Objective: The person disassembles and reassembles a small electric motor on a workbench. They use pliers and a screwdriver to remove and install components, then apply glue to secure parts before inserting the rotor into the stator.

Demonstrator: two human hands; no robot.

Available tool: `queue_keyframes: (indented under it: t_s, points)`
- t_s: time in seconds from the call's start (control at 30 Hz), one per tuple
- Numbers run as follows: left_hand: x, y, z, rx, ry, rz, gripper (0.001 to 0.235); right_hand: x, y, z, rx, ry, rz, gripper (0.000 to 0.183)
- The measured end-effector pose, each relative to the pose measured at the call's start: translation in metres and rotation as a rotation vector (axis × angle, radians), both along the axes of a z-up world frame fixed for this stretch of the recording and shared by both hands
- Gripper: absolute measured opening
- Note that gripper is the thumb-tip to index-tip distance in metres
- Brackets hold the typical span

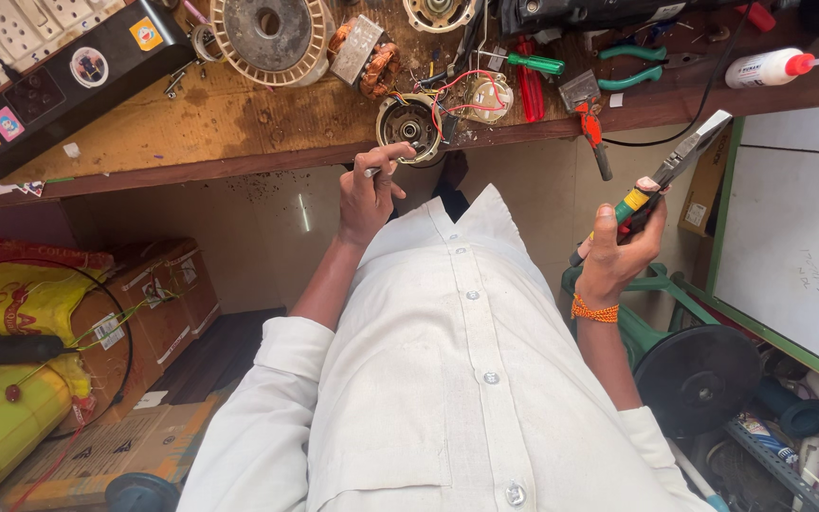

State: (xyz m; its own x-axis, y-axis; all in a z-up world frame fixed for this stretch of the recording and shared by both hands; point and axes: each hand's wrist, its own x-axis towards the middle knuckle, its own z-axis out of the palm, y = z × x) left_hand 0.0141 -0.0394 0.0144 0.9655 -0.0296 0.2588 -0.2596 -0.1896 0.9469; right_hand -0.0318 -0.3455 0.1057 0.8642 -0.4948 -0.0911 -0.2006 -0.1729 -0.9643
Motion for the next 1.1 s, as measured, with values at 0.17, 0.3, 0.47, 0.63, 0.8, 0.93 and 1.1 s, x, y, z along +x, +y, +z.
queue_keyframes:
  t_s: [0.17,0.3,0.47,0.63,0.8,0.93,1.1]
  points:
    - [0.004,-0.004,-0.002,0.087,-0.018,-0.035,0.008,0.004,0.002,0.003,0.007,0.023,-0.005,0.059]
    - [0.012,-0.002,0.006,0.216,-0.153,-0.097,0.025,0.008,0.007,0.013,0.020,0.080,0.076,0.051]
    - [0.022,-0.003,0.019,0.257,-0.228,-0.213,0.034,0.017,0.015,0.027,-0.065,0.202,0.343,0.046]
    - [0.024,-0.002,0.025,0.335,-0.256,-0.175,0.034,0.024,0.036,0.044,-0.196,0.171,0.505,0.045]
    - [0.030,-0.003,0.025,0.341,-0.114,-0.157,0.031,0.013,0.030,0.095,-0.474,-0.104,0.641,0.065]
    - [0.032,-0.004,0.024,0.304,-0.184,-0.197,0.027,0.015,0.029,0.105,-0.221,-0.529,0.716,0.064]
    - [0.029,-0.015,0.021,0.405,-0.251,-0.242,0.029,0.037,0.062,0.064,-0.636,-0.258,0.900,0.060]
